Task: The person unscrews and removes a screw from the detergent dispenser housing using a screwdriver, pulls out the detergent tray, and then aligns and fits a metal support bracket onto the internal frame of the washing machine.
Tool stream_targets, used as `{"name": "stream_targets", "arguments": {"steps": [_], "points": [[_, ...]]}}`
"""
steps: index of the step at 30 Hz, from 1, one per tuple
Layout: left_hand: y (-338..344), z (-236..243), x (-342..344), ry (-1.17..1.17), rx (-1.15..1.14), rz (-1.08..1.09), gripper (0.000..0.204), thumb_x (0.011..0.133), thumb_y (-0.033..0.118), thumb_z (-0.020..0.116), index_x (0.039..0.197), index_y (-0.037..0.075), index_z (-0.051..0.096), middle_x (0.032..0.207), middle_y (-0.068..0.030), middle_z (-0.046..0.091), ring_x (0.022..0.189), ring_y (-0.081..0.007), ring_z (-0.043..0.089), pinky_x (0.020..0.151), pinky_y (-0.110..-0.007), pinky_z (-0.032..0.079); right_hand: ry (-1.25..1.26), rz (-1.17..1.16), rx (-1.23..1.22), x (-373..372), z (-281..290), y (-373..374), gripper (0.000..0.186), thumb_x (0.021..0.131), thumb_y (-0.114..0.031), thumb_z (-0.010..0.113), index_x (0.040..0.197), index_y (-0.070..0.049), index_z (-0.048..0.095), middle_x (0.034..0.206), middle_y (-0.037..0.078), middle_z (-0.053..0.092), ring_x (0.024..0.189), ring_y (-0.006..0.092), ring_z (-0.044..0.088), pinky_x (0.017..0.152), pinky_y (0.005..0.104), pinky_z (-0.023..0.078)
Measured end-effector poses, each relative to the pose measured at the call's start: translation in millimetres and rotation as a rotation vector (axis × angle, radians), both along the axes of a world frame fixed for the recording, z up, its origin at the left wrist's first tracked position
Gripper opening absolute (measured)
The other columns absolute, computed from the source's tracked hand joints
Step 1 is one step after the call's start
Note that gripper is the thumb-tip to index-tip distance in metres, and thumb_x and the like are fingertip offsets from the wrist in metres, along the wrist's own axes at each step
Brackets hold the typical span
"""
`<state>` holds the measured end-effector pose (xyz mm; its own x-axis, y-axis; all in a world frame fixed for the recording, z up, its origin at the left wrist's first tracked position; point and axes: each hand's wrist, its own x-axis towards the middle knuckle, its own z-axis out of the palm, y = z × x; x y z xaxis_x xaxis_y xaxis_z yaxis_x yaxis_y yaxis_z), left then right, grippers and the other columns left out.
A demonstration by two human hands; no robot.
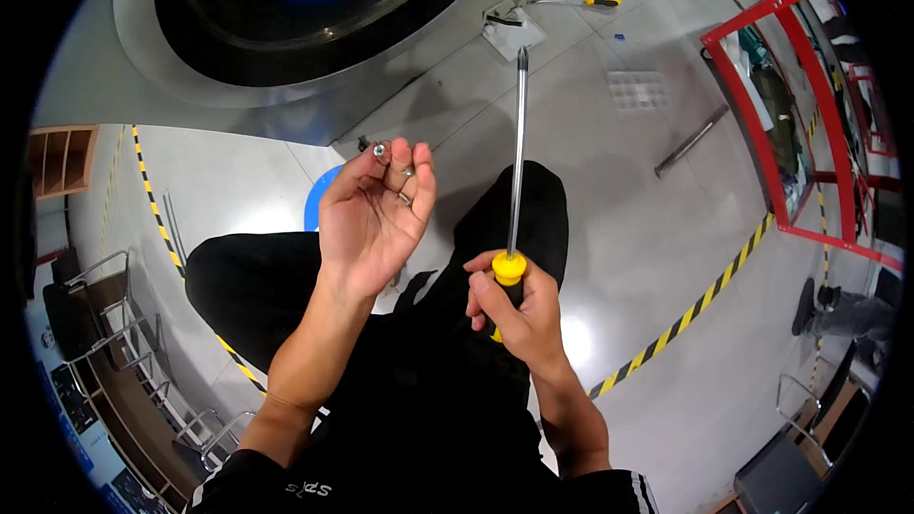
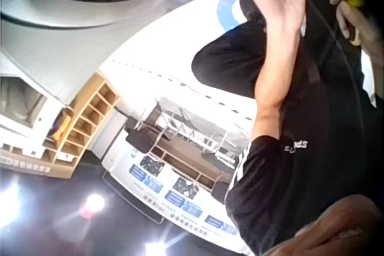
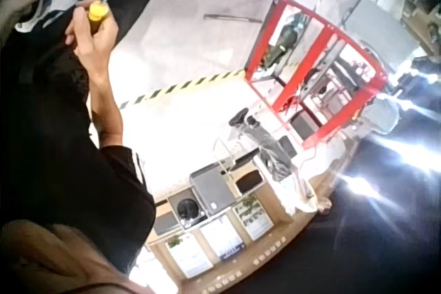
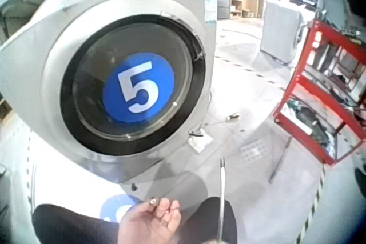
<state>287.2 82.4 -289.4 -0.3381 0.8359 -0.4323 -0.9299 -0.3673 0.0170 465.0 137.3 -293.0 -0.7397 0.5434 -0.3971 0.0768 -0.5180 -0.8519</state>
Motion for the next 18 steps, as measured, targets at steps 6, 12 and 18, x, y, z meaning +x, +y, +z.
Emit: {"name": "stream_targets", "arguments": {"steps": [6,12,18], "points": [[-3,-4,7,-0.029,-0.015,-0.067,0.015,0.09,0.011,0.046,0.088,0.002,0.058,0.099,-0.0115,0.065,0.098,-0.025,0.06,0.089,-0.035,0.048,-0.042,-0.116,0.161,-24,12,2,0.009,0.079,-0.002,0.065,0.086,0.0,0.059,0.068,0.003,0.058,0.054,0.0076,0.054,0.05,0.0197,0.043],[-1,-7,15,-0.035,0.023,-0.091,0.015,0.09,0.013,0.047,0.089,0.002,0.057,0.099,-0.0124,0.063,0.095,-0.0261,0.061,0.086,-0.038,0.048,-0.052,-0.166,0.568,-43,6,4,0.013,0.073,0.002,0.069,0.083,0.002,0.061,0.075,0.005,0.062,0.063,0.0107,0.058,0.059,0.0212,0.045],[0,-10,20,0.022,-0.034,-0.084,0.019,0.085,0.014,0.054,0.097,0.0,0.057,0.098,-0.0119,0.06,0.098,-0.023,0.058,0.09,-0.035,0.046,-0.148,-0.235,0.501,-46,6,3,0.015,0.072,0.001,0.07,0.086,0.001,0.063,0.078,0.005,0.064,0.07,0.0096,0.06,0.065,0.0217,0.047]]}}
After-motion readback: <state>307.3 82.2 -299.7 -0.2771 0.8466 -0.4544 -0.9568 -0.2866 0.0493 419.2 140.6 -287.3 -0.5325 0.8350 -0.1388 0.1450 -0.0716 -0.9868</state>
